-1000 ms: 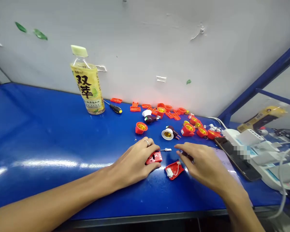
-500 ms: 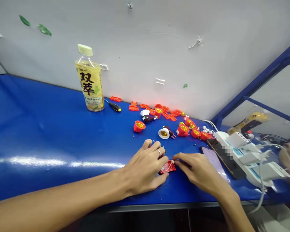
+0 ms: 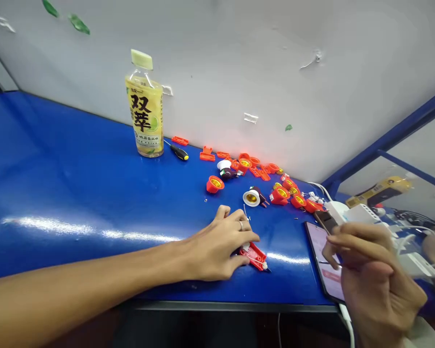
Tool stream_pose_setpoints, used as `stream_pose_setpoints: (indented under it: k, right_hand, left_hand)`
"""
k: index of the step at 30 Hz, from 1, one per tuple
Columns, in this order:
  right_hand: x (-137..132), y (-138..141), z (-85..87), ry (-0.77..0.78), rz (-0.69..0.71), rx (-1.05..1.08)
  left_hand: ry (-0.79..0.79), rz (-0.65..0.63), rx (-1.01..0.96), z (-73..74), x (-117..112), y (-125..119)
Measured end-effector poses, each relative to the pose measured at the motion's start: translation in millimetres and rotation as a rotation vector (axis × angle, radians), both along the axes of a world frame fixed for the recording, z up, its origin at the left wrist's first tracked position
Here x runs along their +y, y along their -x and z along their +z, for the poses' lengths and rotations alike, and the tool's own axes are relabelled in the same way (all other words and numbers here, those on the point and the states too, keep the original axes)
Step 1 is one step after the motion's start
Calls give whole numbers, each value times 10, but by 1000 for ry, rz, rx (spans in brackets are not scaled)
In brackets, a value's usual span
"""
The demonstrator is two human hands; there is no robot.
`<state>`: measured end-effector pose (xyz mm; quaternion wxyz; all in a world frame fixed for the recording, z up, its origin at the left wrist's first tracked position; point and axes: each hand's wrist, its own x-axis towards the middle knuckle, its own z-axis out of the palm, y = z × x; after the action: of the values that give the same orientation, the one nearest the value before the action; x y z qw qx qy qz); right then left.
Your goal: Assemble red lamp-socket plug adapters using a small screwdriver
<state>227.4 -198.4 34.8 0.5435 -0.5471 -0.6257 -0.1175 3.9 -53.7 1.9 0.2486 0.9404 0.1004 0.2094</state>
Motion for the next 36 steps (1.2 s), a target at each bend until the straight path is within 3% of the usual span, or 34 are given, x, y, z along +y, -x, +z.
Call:
stream_pose_setpoints:
  k: [3, 8, 12, 15, 19, 26, 36]
  right_hand:
    - [48, 114, -101, -142, 70, 73]
    - [138, 290, -271, -36, 298, 341]
    - [66, 364, -235, -44, 430, 486]
    - [24, 430, -205, -108, 540, 729]
    - [122, 594, -266, -171, 659, 920]
    - [160, 716, -468, 91, 604, 794]
    - [36, 682, -482, 138, 541, 822]
  left_hand:
    - [75, 2, 18, 7, 29, 5]
    - [91, 8, 40, 2, 36, 5]
    - [81, 13, 41, 1, 39, 11]
    - [49, -10, 38, 17, 37, 14]
    - [14, -48, 38, 53, 26, 8]
    - [13, -54, 30, 66, 42, 20]
    - [8, -39, 27, 14, 80, 25]
